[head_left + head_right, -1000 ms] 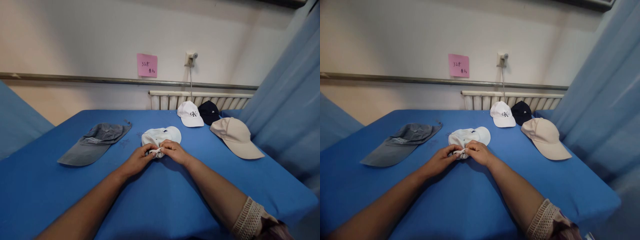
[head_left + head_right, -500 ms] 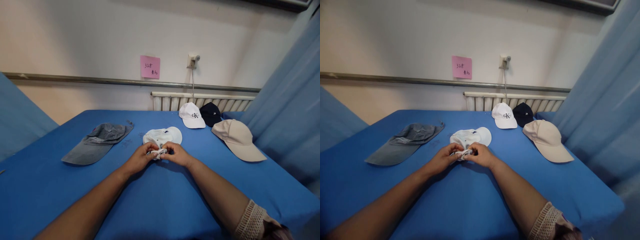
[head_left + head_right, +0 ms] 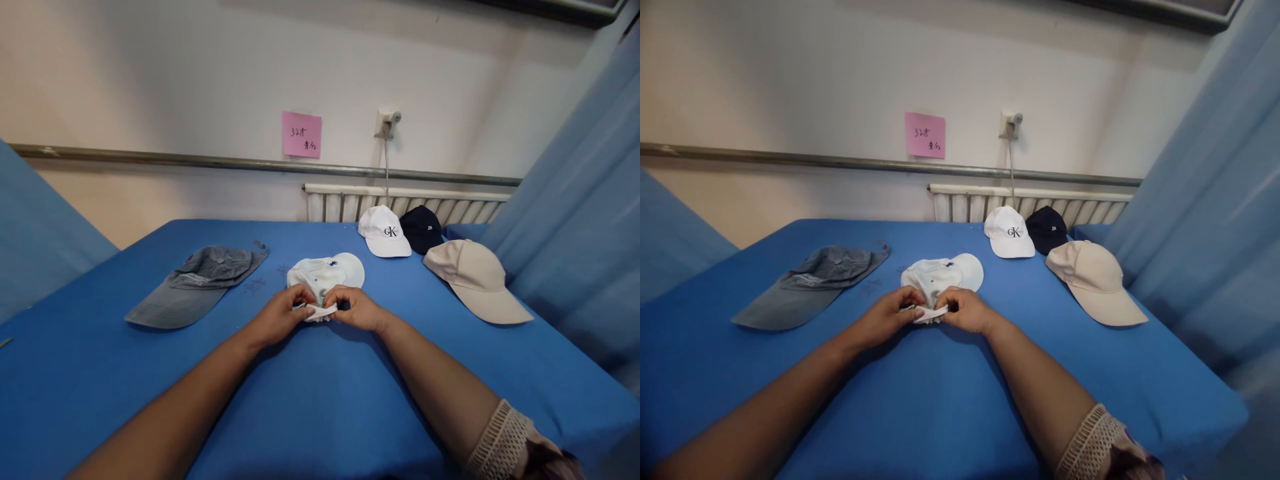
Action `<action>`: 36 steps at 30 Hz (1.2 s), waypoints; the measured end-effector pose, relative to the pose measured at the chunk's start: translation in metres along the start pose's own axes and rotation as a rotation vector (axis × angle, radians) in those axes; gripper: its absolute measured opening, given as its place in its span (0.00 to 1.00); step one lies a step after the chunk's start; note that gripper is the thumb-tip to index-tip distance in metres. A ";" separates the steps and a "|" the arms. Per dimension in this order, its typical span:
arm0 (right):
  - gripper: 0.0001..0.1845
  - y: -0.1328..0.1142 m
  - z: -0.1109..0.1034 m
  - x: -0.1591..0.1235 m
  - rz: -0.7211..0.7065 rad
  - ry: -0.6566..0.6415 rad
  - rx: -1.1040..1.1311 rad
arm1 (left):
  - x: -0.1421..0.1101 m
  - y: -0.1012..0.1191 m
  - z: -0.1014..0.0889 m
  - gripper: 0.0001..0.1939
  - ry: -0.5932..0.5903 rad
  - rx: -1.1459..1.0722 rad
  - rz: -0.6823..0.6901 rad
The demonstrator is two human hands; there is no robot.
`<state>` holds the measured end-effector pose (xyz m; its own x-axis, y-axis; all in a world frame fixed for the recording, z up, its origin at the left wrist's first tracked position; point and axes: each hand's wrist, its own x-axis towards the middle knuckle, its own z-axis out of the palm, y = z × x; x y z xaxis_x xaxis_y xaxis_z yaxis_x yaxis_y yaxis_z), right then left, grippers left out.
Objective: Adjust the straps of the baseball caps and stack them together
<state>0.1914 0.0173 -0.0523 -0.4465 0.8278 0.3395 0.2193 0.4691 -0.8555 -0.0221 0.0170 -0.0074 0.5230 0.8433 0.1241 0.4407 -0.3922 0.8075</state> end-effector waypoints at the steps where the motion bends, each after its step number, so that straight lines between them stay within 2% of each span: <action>1: 0.07 0.000 -0.001 0.000 -0.012 0.004 0.003 | -0.001 0.002 0.000 0.09 -0.014 0.018 0.015; 3: 0.08 -0.002 -0.002 0.000 -0.058 0.043 -0.008 | -0.003 0.005 0.000 0.10 0.005 0.108 0.055; 7: 0.14 -0.006 -0.006 0.000 -0.140 0.169 -0.129 | -0.007 0.010 -0.002 0.10 0.205 0.352 0.172; 9: 0.18 -0.007 -0.008 -0.001 -0.142 0.181 -0.192 | -0.007 0.009 -0.004 0.11 0.252 0.419 0.218; 11: 0.19 -0.007 -0.010 -0.003 -0.140 0.159 -0.223 | -0.006 0.005 -0.004 0.12 0.226 0.451 0.227; 17: 0.09 0.000 -0.008 -0.002 -0.132 0.173 -0.267 | -0.003 -0.006 0.000 0.14 0.134 0.426 0.124; 21: 0.07 0.000 -0.006 0.000 -0.145 0.160 -0.292 | -0.002 -0.006 0.001 0.14 0.102 0.452 0.106; 25: 0.08 -0.005 -0.007 0.001 -0.088 0.108 -0.352 | -0.002 -0.007 0.000 0.14 0.182 0.448 0.093; 28: 0.08 -0.004 -0.008 0.003 -0.045 0.131 -0.407 | -0.002 -0.007 -0.001 0.14 0.253 0.420 0.099; 32: 0.04 -0.002 -0.009 0.004 0.054 0.212 -0.494 | -0.004 -0.003 0.000 0.13 0.239 0.419 0.144; 36: 0.13 -0.012 -0.007 0.001 -0.017 0.184 -0.562 | -0.006 0.002 0.002 0.12 0.212 0.449 0.240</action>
<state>0.1942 0.0148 -0.0388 -0.3070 0.8350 0.4567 0.6616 0.5322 -0.5283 -0.0227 0.0109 -0.0080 0.5090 0.7485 0.4250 0.6196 -0.6614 0.4227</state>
